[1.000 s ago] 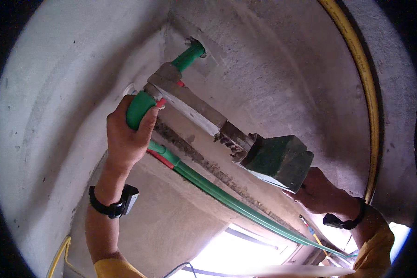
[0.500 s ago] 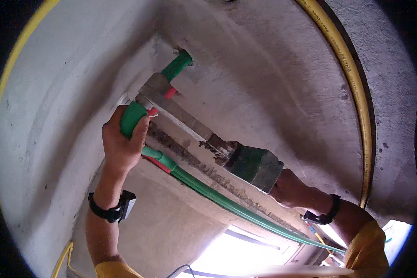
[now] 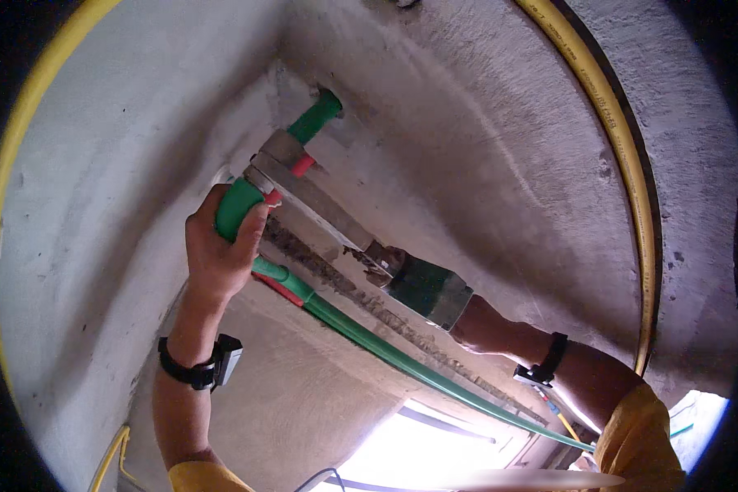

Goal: Welds green PPR pipes on a ceiling using a socket fusion welder.

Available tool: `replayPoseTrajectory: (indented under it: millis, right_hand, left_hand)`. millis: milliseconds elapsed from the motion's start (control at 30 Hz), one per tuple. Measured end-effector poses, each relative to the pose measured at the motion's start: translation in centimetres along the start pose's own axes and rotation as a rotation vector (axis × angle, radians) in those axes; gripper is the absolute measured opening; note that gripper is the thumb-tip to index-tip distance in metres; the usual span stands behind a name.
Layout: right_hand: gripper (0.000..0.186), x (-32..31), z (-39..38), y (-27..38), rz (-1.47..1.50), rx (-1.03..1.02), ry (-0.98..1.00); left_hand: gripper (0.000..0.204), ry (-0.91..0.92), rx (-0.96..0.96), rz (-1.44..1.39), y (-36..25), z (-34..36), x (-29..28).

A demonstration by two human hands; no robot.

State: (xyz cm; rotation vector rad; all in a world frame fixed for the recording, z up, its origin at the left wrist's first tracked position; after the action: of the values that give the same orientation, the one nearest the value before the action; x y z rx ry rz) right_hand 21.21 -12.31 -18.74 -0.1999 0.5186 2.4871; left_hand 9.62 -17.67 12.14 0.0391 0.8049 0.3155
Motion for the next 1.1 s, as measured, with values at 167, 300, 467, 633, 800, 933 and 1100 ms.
replayPoseTrajectory:
  millis: [167,300,467,633,800,933,1100]
  right_hand:
    - [0.040,-1.2,-0.3,0.9,-0.074,0.074,0.022]
    - [0.039,-3.6,-1.8,2.1,0.050,0.310,0.204]
    - [0.038,-6.7,-3.1,3.9,0.027,0.330,0.163]
    - [0.040,-10.1,-3.1,5.5,0.042,0.346,0.180]
    - [0.042,-9.7,-2.4,4.3,0.134,0.369,0.082]
    - [0.041,-9.1,-1.3,5.4,0.334,0.508,0.200]
    - [0.041,-11.6,-1.0,8.3,0.244,0.491,0.157]
  left_hand:
    - [0.018,-0.006,-0.034,0.090,1.1,-0.1,0.0]
    - [0.017,-0.005,-0.043,0.117,0.3,-0.3,0.2]
    - [0.021,0.009,-0.142,0.072,0.9,-0.4,0.1]
    - [0.021,0.001,-0.115,0.021,1.1,0.0,0.4]
    - [0.022,0.001,-0.130,-0.096,2.2,0.0,0.6]
    - [0.022,-0.013,-0.146,-0.141,3.3,-0.3,0.1]
    - [0.023,-0.049,-0.083,-0.109,3.6,-0.4,-0.7]
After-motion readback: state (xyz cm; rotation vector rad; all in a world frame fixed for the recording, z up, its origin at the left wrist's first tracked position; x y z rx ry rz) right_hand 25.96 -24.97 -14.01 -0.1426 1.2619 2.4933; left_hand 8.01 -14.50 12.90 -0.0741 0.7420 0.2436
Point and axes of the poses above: each hand's wrist, its own z-axis towards the middle knuckle, its own x-axis out of the palm, y = z × x, the point moved 7 cm from there along z, towards the middle knuckle, and after that the axes turned 9 degrees about -z, right-handed, at the moved point
